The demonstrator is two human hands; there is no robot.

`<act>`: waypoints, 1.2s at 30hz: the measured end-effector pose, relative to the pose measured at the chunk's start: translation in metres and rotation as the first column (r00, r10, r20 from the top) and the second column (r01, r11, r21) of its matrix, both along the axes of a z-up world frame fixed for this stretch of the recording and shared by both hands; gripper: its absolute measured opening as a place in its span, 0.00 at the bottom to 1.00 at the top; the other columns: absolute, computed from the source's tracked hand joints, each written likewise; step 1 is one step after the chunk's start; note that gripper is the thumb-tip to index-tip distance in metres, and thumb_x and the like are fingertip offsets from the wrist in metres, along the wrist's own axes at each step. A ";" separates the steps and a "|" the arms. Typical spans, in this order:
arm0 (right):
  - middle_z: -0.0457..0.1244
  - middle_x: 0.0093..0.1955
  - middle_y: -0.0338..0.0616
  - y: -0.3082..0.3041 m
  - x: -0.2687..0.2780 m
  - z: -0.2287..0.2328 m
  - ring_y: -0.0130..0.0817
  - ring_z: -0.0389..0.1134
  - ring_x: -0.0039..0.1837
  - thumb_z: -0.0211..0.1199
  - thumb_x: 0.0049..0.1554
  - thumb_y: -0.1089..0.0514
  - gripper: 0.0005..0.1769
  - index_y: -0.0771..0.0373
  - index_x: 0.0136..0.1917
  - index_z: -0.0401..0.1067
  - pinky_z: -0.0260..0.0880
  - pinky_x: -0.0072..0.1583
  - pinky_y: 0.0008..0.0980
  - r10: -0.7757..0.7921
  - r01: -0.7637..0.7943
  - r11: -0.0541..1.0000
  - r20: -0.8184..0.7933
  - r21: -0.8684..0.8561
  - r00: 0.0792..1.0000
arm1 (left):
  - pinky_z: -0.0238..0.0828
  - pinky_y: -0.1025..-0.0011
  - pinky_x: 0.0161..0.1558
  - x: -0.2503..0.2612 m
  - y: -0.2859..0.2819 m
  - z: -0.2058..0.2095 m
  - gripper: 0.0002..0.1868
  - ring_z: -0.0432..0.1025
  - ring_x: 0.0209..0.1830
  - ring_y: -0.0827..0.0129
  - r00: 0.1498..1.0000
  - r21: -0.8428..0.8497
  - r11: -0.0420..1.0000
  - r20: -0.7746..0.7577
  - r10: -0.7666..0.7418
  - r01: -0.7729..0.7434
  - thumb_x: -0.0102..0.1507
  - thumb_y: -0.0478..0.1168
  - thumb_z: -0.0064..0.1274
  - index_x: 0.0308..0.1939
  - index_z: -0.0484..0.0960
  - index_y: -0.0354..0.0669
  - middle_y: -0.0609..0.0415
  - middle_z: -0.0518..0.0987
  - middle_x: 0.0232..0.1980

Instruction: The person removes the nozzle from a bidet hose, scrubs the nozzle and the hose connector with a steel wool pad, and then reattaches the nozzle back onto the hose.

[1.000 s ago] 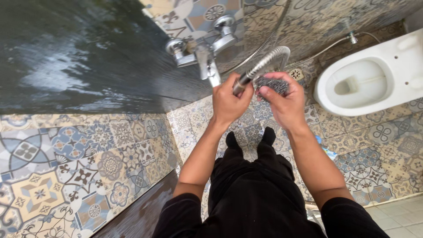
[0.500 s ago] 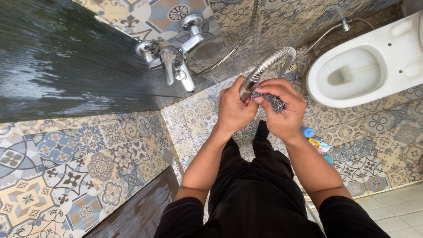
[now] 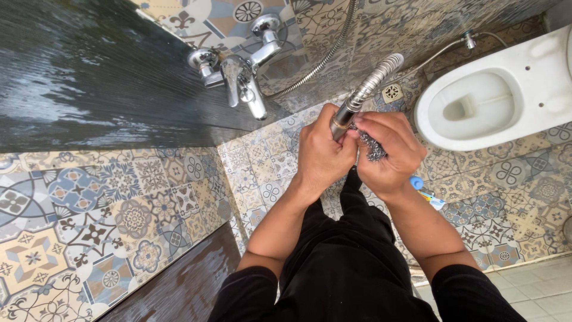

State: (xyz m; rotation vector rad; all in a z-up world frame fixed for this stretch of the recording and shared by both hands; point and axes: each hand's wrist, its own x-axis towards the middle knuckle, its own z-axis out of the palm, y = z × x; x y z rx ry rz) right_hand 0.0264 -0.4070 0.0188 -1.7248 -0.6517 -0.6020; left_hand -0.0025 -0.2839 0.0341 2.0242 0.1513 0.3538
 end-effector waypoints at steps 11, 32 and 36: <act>0.68 0.58 0.50 -0.005 0.019 -0.030 0.34 0.70 0.61 0.68 0.64 0.66 0.12 0.70 0.59 0.72 0.72 0.66 0.32 0.503 -0.219 0.791 -0.403 0.571 0.764 | 0.58 0.79 0.30 0.016 0.025 -0.042 0.09 0.61 0.27 0.83 0.957 -0.471 0.838 0.060 -0.282 0.276 0.62 0.29 0.54 0.34 0.69 0.42 0.64 0.72 0.29; 0.68 0.58 0.48 0.025 0.040 -0.289 0.32 0.68 0.61 0.72 0.57 0.72 0.13 0.69 0.50 0.69 0.68 0.66 0.30 -0.113 0.285 0.924 -0.529 0.256 0.841 | 0.74 0.63 0.33 0.090 0.026 -0.283 0.12 0.79 0.29 0.55 0.966 0.036 0.965 0.014 -0.259 0.259 0.62 0.38 0.58 0.46 0.72 0.39 0.48 0.79 0.29; 0.64 0.59 0.43 0.036 0.054 -0.393 0.29 0.67 0.57 0.66 0.59 0.68 0.11 0.67 0.52 0.67 0.69 0.61 0.28 0.041 0.272 0.854 -0.578 0.444 0.815 | 0.74 0.63 0.32 0.102 0.025 -0.388 0.15 0.78 0.28 0.56 0.964 0.019 0.966 0.067 -0.259 0.258 0.62 0.38 0.60 0.48 0.73 0.39 0.48 0.78 0.30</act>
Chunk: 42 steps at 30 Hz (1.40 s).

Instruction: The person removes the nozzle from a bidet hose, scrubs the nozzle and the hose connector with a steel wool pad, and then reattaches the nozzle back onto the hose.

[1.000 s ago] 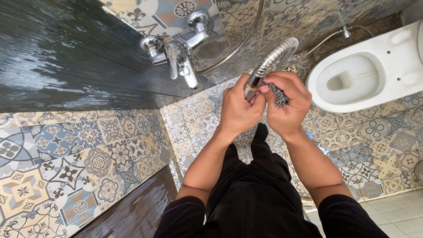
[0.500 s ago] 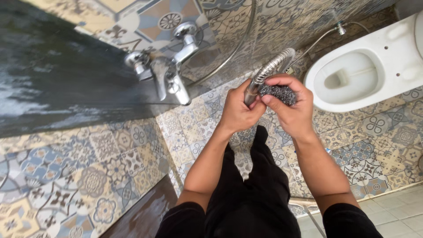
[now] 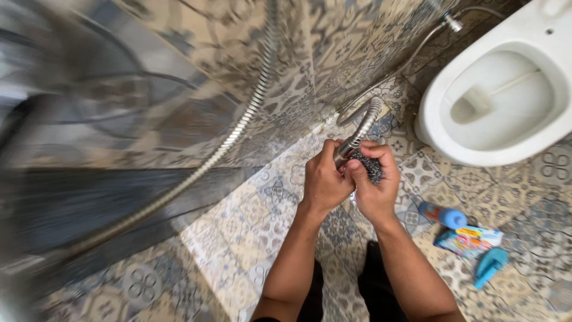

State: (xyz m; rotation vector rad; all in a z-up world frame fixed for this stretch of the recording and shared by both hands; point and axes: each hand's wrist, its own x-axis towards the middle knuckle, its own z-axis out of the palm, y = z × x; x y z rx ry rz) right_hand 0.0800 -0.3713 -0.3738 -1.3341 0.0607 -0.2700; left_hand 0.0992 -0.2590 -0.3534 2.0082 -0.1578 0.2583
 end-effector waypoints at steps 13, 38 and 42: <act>0.69 0.52 0.42 -0.055 0.055 -0.285 0.22 0.67 0.53 0.65 0.65 0.69 0.04 0.69 0.54 0.72 0.69 0.57 0.24 0.033 -0.034 0.999 0.107 0.003 0.994 | 0.52 0.77 0.25 0.030 -0.015 -0.291 0.01 0.57 0.21 0.85 0.984 -0.435 0.896 -0.099 -0.147 0.090 0.66 0.32 0.50 0.42 0.76 0.38 0.66 0.66 0.22; 0.60 0.75 0.53 -0.065 0.046 -0.304 0.36 0.64 0.74 0.67 0.62 0.57 0.30 0.71 0.73 0.66 0.64 0.74 0.36 0.577 -0.584 0.811 0.233 -0.049 0.782 | 0.76 0.56 0.35 0.007 -0.012 -0.306 0.15 0.77 0.31 0.45 0.961 0.187 0.971 0.205 -0.185 0.147 0.58 0.37 0.51 0.44 0.66 0.35 0.43 0.77 0.34; 0.65 0.67 0.48 -0.056 0.035 -0.302 0.37 0.67 0.70 0.67 0.64 0.56 0.19 0.68 0.65 0.73 0.68 0.74 0.38 0.472 -0.456 0.880 0.342 -0.132 0.813 | 0.78 0.60 0.39 0.003 -0.007 -0.298 0.22 0.78 0.36 0.50 0.920 0.141 0.956 0.267 -0.288 0.258 0.59 0.36 0.50 0.55 0.66 0.32 0.40 0.76 0.42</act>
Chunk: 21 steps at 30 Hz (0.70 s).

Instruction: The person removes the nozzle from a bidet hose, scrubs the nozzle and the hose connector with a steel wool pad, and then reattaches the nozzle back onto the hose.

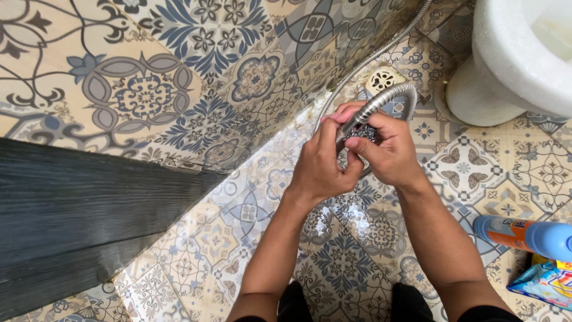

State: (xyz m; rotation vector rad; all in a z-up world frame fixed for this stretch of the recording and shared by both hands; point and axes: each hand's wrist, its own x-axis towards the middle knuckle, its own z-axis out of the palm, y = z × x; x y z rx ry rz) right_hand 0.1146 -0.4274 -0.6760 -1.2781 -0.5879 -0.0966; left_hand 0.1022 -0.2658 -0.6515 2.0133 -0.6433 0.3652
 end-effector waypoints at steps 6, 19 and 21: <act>0.67 0.61 0.48 0.005 -0.002 0.008 0.37 0.71 0.62 0.66 0.65 0.58 0.14 0.69 0.60 0.74 0.75 0.67 0.38 0.051 -0.054 0.997 0.055 0.049 0.997 | 0.71 0.69 0.32 -0.001 0.025 -0.007 0.10 0.77 0.26 0.69 0.951 -0.072 0.993 -0.290 -0.106 0.089 0.66 0.39 0.57 0.48 0.75 0.39 0.55 0.78 0.28; 0.67 0.55 0.45 -0.004 -0.009 0.019 0.27 0.68 0.52 0.64 0.70 0.61 0.12 0.71 0.63 0.72 0.71 0.58 0.26 -0.206 0.257 0.933 -0.215 0.250 0.955 | 0.66 0.75 0.33 -0.013 0.021 -0.027 0.22 0.71 0.27 0.79 0.995 -0.068 0.994 -0.052 -0.087 0.084 0.67 0.47 0.61 0.57 0.75 0.39 0.64 0.75 0.30; 0.66 0.51 0.45 -0.002 -0.012 0.019 0.24 0.65 0.46 0.56 0.74 0.58 0.12 0.70 0.64 0.69 0.69 0.52 0.26 -0.288 0.304 0.952 -0.230 0.037 0.930 | 0.64 0.74 0.32 -0.016 0.025 -0.033 0.21 0.68 0.27 0.78 0.963 -0.114 0.989 -0.241 -0.118 0.093 0.69 0.48 0.60 0.58 0.78 0.38 0.63 0.74 0.28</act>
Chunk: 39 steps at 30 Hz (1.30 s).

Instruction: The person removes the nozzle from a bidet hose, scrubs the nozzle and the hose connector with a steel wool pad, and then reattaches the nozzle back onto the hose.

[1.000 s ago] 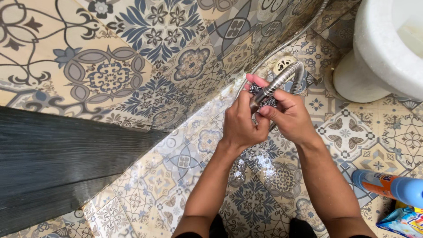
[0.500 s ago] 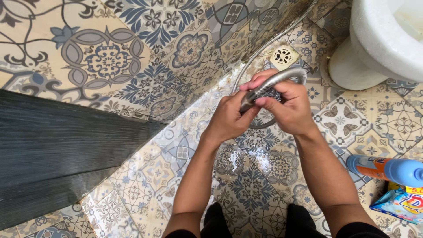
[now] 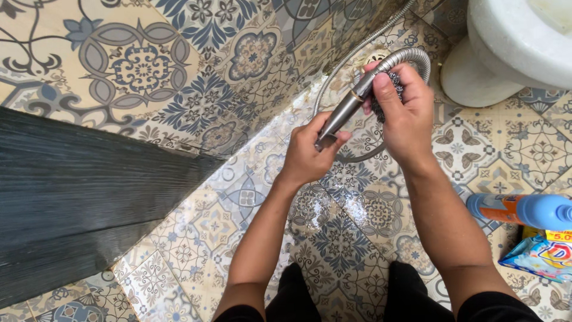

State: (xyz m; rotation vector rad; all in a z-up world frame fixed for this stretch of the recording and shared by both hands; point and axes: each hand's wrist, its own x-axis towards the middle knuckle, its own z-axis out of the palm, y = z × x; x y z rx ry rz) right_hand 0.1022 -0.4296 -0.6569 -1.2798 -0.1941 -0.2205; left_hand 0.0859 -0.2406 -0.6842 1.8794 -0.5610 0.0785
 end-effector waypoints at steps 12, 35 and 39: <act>0.64 0.57 0.52 -0.009 -0.017 -0.009 0.31 0.69 0.56 0.66 0.66 0.67 0.13 0.62 0.56 0.62 0.72 0.55 0.27 -0.045 0.130 0.982 0.500 -0.137 0.865 | 0.74 0.71 0.39 -0.014 0.011 0.021 0.27 0.71 0.31 0.71 0.611 -0.796 0.526 -0.263 -0.747 0.299 0.72 0.47 0.50 0.68 0.69 0.29 0.54 0.76 0.29; 0.58 0.61 0.54 -0.014 -0.034 0.003 0.43 0.70 0.63 0.70 0.58 0.63 0.14 0.63 0.49 0.65 0.79 0.57 0.31 0.002 0.185 0.963 0.690 -0.197 0.724 | 0.62 0.79 0.38 -0.035 0.008 0.035 0.23 0.65 0.33 0.83 0.849 -0.374 0.860 -0.263 -0.458 0.348 0.68 0.41 0.61 0.65 0.74 0.37 0.63 0.72 0.35; 0.60 0.59 0.58 -0.018 -0.038 0.006 0.44 0.71 0.62 0.68 0.59 0.63 0.13 0.62 0.49 0.63 0.81 0.56 0.30 0.028 0.209 0.944 0.691 -0.256 0.722 | 0.60 0.78 0.38 -0.036 0.004 0.032 0.24 0.64 0.31 0.83 0.913 -0.269 0.896 -0.113 -0.393 0.353 0.68 0.42 0.61 0.65 0.75 0.37 0.63 0.71 0.36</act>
